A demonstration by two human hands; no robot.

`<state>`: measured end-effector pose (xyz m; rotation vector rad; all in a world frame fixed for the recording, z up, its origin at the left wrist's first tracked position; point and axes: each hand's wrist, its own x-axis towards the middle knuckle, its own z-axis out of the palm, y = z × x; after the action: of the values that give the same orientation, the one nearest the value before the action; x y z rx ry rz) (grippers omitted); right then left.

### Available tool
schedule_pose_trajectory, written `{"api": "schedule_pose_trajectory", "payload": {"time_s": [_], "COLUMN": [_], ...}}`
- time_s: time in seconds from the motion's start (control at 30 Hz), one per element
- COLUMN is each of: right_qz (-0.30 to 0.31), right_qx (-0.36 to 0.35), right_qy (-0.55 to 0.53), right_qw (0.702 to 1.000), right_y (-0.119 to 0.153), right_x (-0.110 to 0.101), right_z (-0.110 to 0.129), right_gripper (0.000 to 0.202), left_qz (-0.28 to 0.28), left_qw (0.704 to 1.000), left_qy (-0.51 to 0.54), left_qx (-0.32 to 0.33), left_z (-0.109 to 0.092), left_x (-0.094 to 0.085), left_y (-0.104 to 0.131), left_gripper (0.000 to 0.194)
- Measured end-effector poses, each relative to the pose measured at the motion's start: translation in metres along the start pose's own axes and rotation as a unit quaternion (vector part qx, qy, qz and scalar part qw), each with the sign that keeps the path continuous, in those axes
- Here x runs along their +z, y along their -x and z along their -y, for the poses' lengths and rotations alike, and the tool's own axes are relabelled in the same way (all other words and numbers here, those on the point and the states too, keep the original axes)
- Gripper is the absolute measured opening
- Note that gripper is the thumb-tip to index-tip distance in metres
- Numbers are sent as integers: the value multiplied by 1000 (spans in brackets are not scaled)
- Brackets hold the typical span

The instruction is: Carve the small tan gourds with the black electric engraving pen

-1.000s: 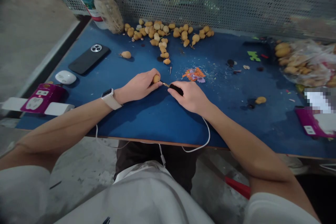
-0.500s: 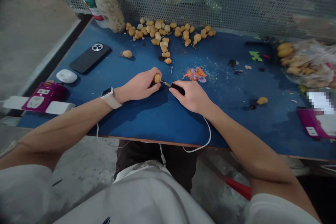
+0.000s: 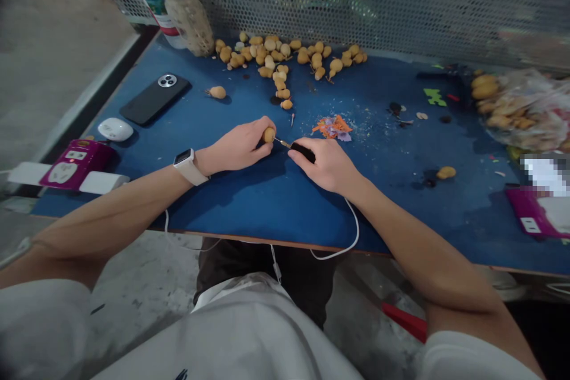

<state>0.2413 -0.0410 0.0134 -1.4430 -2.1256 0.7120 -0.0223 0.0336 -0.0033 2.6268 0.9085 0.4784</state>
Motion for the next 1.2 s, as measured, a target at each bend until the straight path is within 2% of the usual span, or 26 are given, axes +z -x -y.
{"api": "schedule_pose_trajectory", "payload": {"time_s": [0.37, 0.53, 0.7, 0.87, 0.97, 1.13, 1.2], "right_qz": [11, 5, -22, -52, -73, -83, -84], "right_qx": [4, 3, 0, 6, -16, 31, 25], "right_qy": [11, 12, -7, -33, -42, -110, -105], "right_qw": [1000, 1000, 1000, 998, 996, 990, 991], "right_y": [0, 0, 2, 7, 9, 7, 6], "right_x": [0, 1, 1, -6, -9, -8, -7], "right_z": [-1, 1, 3, 7, 7, 4, 3], "right_gripper": [39, 40, 29, 34, 26, 29, 29], "left_qz": [26, 17, -10, -43, -58, -53, -58], "left_qw": [1000, 1000, 997, 983, 978, 975, 975], "left_qy": [-7, 4, 81, 177, 199, 210, 210], "left_qx": [13, 11, -5, -26, -37, -43, -42], "left_z": [-2, 0, 0, 2, 3, 0, -1], "left_x": [-1, 1, 0, -7, -10, -11, -11], "left_y": [0, 0, -2, -4, -4, -2, -1], "left_gripper": [20, 18, 13, 10, 10, 12, 12]}}
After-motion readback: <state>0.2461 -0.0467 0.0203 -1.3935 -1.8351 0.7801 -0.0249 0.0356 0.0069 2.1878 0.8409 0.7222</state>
